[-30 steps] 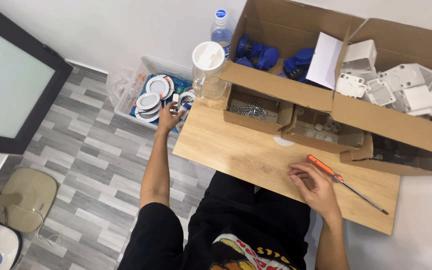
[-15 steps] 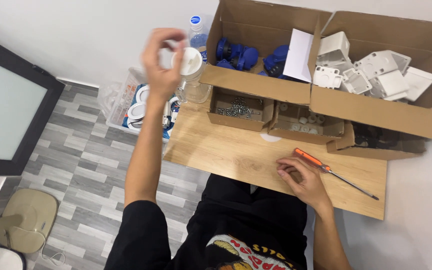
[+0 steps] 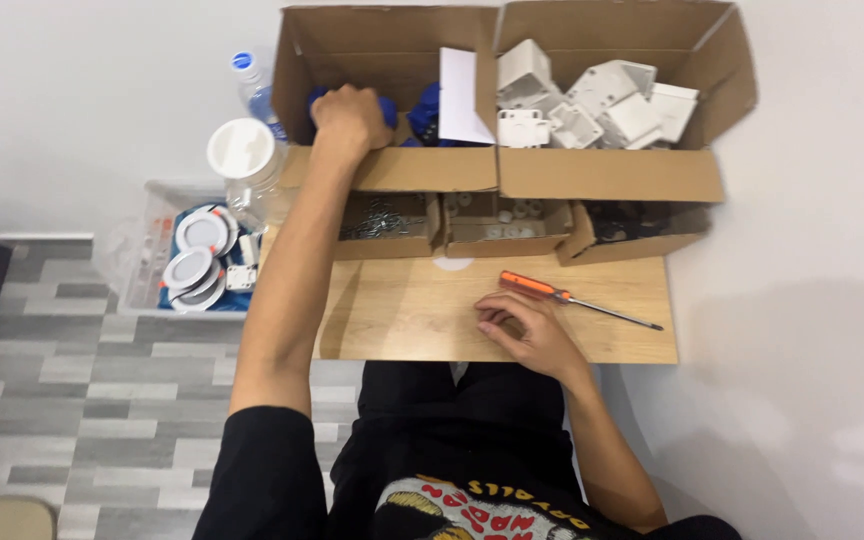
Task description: The person assembles a blue electrical component with a white plastic cover and secures it with screws using an orange screwdriver. They retrieve parts from a cardboard box, fit the cover, and tighten multiple screws on the assembled unit.
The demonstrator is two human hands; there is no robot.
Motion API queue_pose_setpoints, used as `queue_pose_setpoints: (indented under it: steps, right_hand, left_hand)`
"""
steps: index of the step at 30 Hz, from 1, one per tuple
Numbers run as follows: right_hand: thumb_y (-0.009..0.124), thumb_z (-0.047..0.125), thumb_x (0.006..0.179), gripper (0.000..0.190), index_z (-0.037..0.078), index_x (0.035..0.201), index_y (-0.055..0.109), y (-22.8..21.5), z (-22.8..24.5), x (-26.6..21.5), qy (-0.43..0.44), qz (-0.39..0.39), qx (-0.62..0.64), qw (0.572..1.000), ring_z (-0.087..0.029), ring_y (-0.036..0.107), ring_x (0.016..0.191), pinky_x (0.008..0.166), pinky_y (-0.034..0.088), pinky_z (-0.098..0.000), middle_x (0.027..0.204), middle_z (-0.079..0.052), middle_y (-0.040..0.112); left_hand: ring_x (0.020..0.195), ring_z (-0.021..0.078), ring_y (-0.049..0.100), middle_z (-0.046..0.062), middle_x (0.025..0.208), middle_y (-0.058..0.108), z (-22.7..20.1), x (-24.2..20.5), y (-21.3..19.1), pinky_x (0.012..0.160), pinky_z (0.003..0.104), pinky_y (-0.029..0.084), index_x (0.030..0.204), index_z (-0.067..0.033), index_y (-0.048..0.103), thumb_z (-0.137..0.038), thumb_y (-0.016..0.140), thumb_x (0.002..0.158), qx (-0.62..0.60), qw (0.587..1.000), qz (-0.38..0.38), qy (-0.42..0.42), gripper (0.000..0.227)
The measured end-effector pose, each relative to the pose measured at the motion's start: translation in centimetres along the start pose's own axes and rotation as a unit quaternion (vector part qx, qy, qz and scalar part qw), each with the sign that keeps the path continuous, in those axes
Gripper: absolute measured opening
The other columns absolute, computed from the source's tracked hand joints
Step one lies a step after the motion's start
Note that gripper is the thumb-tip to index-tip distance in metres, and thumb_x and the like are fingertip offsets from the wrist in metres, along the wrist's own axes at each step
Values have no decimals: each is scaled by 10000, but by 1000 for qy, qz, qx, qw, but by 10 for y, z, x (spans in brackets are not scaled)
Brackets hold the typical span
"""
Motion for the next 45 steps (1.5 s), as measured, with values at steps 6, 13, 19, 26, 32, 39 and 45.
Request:
queue_pose_setpoints:
  steps: [6, 13, 19, 26, 32, 39, 45]
  right_hand:
    - [731, 163, 1042, 244, 41, 1254, 736, 1, -6, -1, 10, 6, -9, 1000, -176, 753, 953, 913, 637, -286, 1106, -69, 765]
    - [739, 143, 1038, 223, 50, 1240, 750, 0, -7, -4, 20, 6, 9, 1000, -159, 740, 972, 926, 620, -268, 1111, -50, 773]
    - [732, 71, 1032, 187, 28, 1211, 763, -34, 22, -6, -37, 12, 37, 999, -254, 763, 1176, 1070, 611, -352, 1197, -107, 800]
    - [716, 125, 1067, 169, 51, 1187, 809, -161, 58, -5, 0, -141, -211, 967, -363, 763, 1139, 1029, 567, -492, 1255, -157, 802]
    - [498, 422, 1192, 520, 5, 1364, 757, -183, 11, 19, 227, -23, -388, 893, -512, 678, 1314, 1127, 501, -609, 1343, -293, 745]
    - [460, 477, 1119, 665, -59, 1380, 756, -189, -30, 34, 353, 36, -421, 835, -560, 714, 1247, 1069, 516, -662, 1279, -382, 770]
    - [417, 568, 1056, 755, -8, 1386, 778, -198, -54, 38, 430, 51, -429, 793, -538, 713, 1281, 1057, 522, -686, 1317, -353, 781]
  left_hand:
    - [1183, 371, 765, 105, 1272, 798, 3, 47, 37, 878, 445, 624, 1282, -169, 809, -198, 684, 944, 38, 999, -17, -10, 362]
    - [1081, 462, 747, 148, 1251, 659, -2, 4, -15, 761, 527, 639, 1307, -194, 749, -230, 783, 872, 41, 989, -130, 52, 439]
    - [1069, 353, 466, 158, 1188, 642, -25, -185, -137, 887, 480, 459, 1205, -50, 505, -78, 684, 896, -277, 860, -317, 289, 358]
    - [1158, 344, 710, 104, 1227, 809, -33, -297, -92, 1040, 465, 597, 1198, -103, 810, -10, 901, 748, -451, 703, -324, 445, 469]
    - [1202, 394, 763, 159, 1284, 777, -63, -311, -6, 1019, 507, 645, 1184, -87, 824, 17, 861, 810, -552, 683, -186, 440, 390]
    - [1209, 361, 767, 190, 1351, 704, -91, -316, 48, 991, 424, 652, 1247, -59, 810, 26, 834, 874, -603, 667, -125, 419, 384]
    - [1394, 401, 647, 196, 1470, 643, -98, -321, 71, 1164, 494, 550, 1283, -128, 821, 34, 755, 901, -458, 752, -192, 434, 420]
Point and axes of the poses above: each hand's wrist, its own x-axis towards the middle knuckle, its own y-axis out of the palm, z = x × y, the point moved 10 cm from there along x, towards the middle knuckle
